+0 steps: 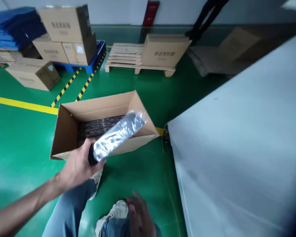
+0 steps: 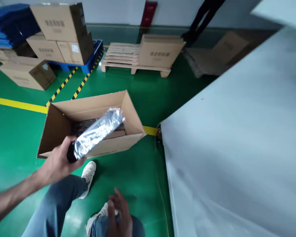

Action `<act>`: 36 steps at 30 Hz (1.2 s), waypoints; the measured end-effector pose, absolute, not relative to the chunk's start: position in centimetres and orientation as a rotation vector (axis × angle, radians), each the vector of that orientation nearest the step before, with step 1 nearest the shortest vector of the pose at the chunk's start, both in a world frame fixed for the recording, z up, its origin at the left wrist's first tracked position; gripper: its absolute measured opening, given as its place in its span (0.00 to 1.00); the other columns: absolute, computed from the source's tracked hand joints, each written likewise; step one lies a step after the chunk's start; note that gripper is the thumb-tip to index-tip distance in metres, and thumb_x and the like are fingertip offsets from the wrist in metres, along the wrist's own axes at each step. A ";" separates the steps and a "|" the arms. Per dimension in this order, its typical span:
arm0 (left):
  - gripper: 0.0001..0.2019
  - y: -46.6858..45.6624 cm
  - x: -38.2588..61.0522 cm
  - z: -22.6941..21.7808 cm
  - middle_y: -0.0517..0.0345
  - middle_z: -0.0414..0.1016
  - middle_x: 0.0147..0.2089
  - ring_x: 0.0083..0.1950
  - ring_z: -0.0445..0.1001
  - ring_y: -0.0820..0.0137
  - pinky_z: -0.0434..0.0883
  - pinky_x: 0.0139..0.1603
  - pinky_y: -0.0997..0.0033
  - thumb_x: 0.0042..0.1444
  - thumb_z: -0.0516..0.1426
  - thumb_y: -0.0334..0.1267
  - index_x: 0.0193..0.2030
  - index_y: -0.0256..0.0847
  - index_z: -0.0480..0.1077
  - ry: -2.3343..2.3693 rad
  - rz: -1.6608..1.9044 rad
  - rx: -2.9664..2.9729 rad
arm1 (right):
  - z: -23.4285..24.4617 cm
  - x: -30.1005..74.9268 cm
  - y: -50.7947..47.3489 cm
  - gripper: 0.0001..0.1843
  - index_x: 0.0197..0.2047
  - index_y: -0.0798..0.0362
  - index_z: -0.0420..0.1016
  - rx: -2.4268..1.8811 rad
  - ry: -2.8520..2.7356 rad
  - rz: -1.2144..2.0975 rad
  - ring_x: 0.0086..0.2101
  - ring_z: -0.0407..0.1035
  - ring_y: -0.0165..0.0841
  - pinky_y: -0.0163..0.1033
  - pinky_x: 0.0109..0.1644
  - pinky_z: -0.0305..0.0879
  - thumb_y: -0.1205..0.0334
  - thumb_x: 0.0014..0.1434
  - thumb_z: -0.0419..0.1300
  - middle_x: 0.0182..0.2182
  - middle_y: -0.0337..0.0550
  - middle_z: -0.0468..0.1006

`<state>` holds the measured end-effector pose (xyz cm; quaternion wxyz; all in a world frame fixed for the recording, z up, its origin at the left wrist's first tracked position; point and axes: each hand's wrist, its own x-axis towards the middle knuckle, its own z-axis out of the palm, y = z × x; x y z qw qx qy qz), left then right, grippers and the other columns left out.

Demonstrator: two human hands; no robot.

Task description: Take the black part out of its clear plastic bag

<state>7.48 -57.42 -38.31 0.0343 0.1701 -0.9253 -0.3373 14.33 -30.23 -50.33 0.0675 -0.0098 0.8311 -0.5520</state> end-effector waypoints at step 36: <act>0.33 -46.2 33.7 -37.4 0.47 0.85 0.51 0.53 0.81 0.50 0.77 0.55 0.59 0.62 0.60 0.65 0.62 0.42 0.77 -2.606 -2.086 0.363 | -29.9 23.5 -30.5 0.03 0.39 0.49 0.83 -0.038 3.249 -1.965 0.32 0.78 0.33 0.39 0.40 0.78 0.64 0.64 0.66 0.35 0.41 0.84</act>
